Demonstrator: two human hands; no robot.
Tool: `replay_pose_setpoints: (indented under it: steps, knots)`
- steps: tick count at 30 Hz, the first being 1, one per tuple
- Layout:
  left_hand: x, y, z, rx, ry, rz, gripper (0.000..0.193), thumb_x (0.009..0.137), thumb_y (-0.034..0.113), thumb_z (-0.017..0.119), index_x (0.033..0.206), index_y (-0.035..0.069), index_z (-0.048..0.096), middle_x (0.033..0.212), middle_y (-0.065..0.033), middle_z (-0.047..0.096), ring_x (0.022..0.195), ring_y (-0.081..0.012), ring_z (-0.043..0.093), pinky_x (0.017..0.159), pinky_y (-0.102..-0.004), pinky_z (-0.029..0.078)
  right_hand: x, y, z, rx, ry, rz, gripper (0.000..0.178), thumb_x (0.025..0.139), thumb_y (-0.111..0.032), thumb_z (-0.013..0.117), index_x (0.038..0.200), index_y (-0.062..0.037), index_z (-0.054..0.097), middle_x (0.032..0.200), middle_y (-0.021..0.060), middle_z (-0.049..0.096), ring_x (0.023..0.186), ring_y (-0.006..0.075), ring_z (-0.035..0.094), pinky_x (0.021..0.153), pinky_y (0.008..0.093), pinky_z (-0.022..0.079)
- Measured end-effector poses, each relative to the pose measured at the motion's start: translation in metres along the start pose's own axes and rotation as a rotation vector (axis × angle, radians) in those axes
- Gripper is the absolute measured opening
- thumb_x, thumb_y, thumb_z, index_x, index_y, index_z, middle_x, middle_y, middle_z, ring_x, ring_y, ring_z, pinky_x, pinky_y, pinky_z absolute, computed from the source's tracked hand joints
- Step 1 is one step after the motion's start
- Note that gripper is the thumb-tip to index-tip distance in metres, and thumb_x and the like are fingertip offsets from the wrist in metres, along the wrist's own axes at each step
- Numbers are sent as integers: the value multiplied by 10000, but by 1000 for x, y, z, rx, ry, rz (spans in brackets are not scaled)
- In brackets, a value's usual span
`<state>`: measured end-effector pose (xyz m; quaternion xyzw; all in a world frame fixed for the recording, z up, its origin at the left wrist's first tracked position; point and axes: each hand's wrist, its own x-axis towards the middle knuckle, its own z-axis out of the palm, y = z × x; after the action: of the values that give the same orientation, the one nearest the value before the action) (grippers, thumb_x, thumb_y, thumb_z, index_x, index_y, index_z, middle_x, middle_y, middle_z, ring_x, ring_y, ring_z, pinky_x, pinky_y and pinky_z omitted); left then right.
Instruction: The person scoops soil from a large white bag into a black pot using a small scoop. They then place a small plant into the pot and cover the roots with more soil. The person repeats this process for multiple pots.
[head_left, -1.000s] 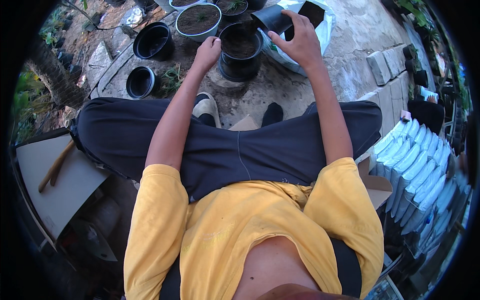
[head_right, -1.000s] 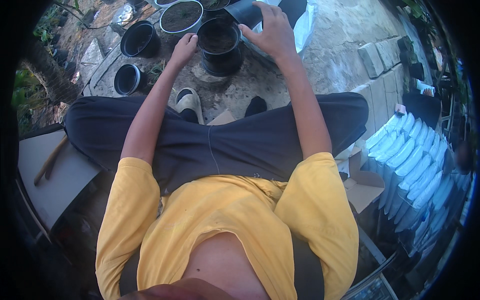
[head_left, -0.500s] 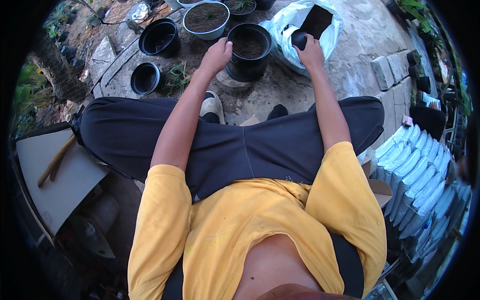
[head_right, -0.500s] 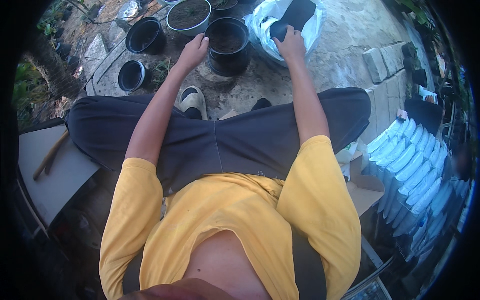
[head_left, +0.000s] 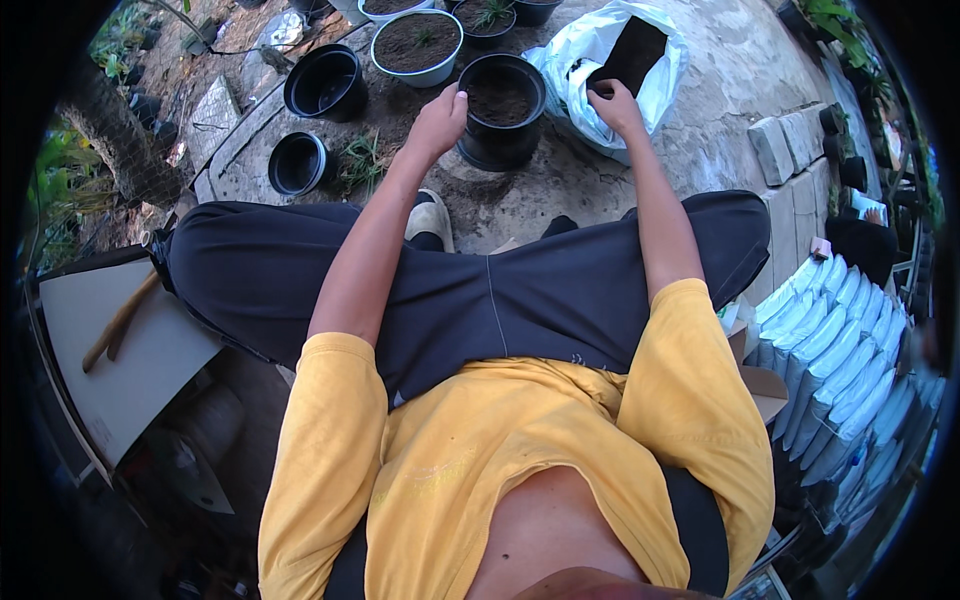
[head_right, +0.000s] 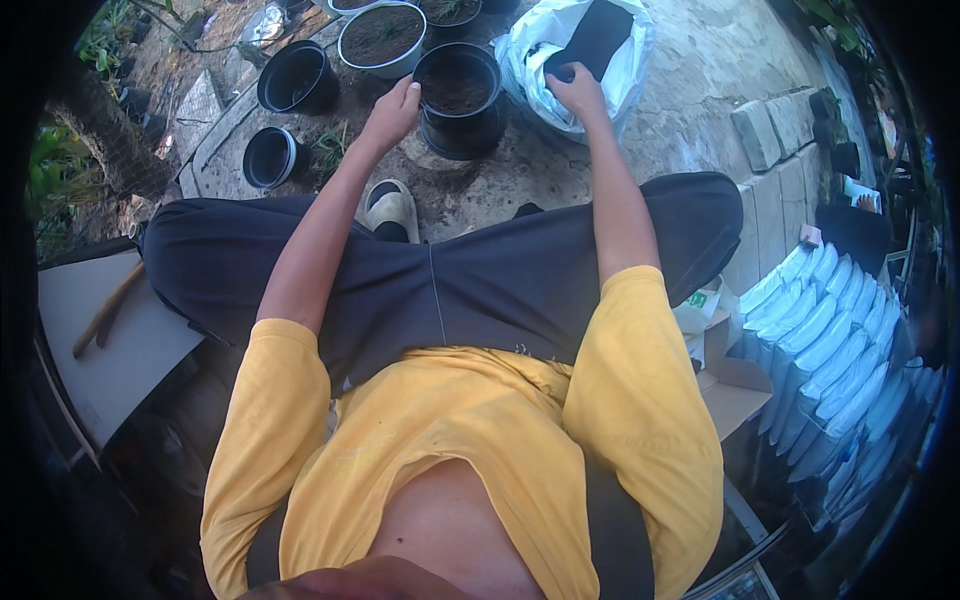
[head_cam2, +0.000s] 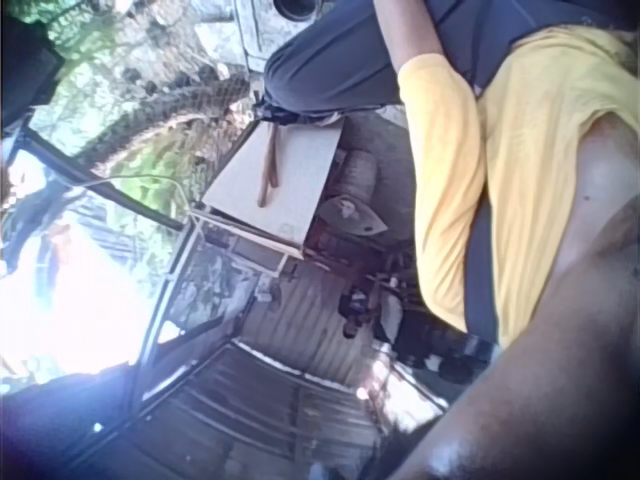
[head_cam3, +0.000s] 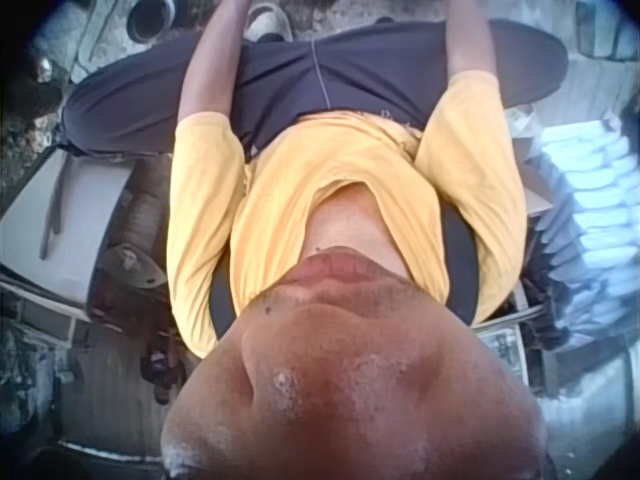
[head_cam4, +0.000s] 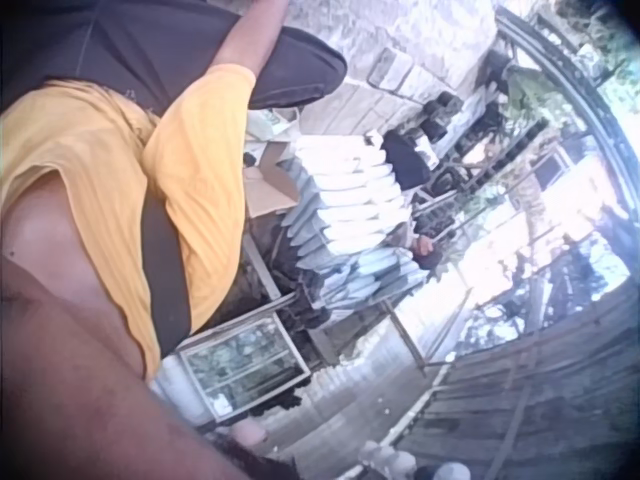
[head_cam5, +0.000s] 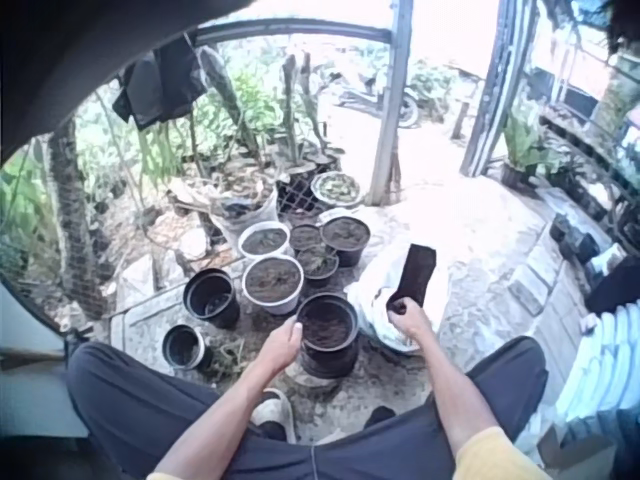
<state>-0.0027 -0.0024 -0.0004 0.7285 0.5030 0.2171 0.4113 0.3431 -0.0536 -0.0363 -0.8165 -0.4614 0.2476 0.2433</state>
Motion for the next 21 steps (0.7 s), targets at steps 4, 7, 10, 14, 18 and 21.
replay_pose_setpoints:
  steps: [4,7,10,14,18,21]
  knots:
    - [-2,-4,-4,-15,-16,-25,461,1050,331,391,1405,60,502,1278,-243,621,1230,-389,578,1026,-424,434,0,-13,-23,368,-44,131,662,787,-523,726,1147,30,671,1055,178,720,922,239,704,856,344,541]
    - [-2,-5,-1,-17,1,-2,465,1049,337,391,1407,60,499,1261,-243,629,1191,-377,605,1004,-419,447,1,-16,-62,143,44,6,672,782,-538,715,1158,17,672,1077,196,717,1019,280,691,933,366,510]
    - [-2,0,1,-59,-39,-66,459,1035,349,369,1399,104,504,1247,-282,619,1199,-468,556,1015,-499,439,-10,-20,-96,66,118,6,670,781,-552,705,1150,7,679,1094,207,713,1070,291,680,958,369,496]
    - [-1,0,6,-19,-2,-37,479,1039,357,360,1394,66,495,1253,-292,613,1207,-471,550,1018,-502,435,-43,-58,-122,105,168,-43,708,777,-564,707,1240,-32,636,1100,220,707,1064,298,688,961,376,493]
    - [-3,-2,3,-20,15,-18,485,1040,361,358,1391,54,492,1259,-296,607,1206,-472,549,1018,-503,435,-84,-114,-101,188,184,-355,663,832,-484,759,1303,-53,582,1133,189,687,1030,263,685,915,382,527]
    - [-1,-9,5,-11,37,36,482,1040,362,358,1394,63,492,1260,-296,607,1205,-473,550,1019,-502,434,-108,-140,-79,-168,337,-725,646,799,-446,779,1318,-124,570,1224,165,604,1135,330,611,947,439,512]
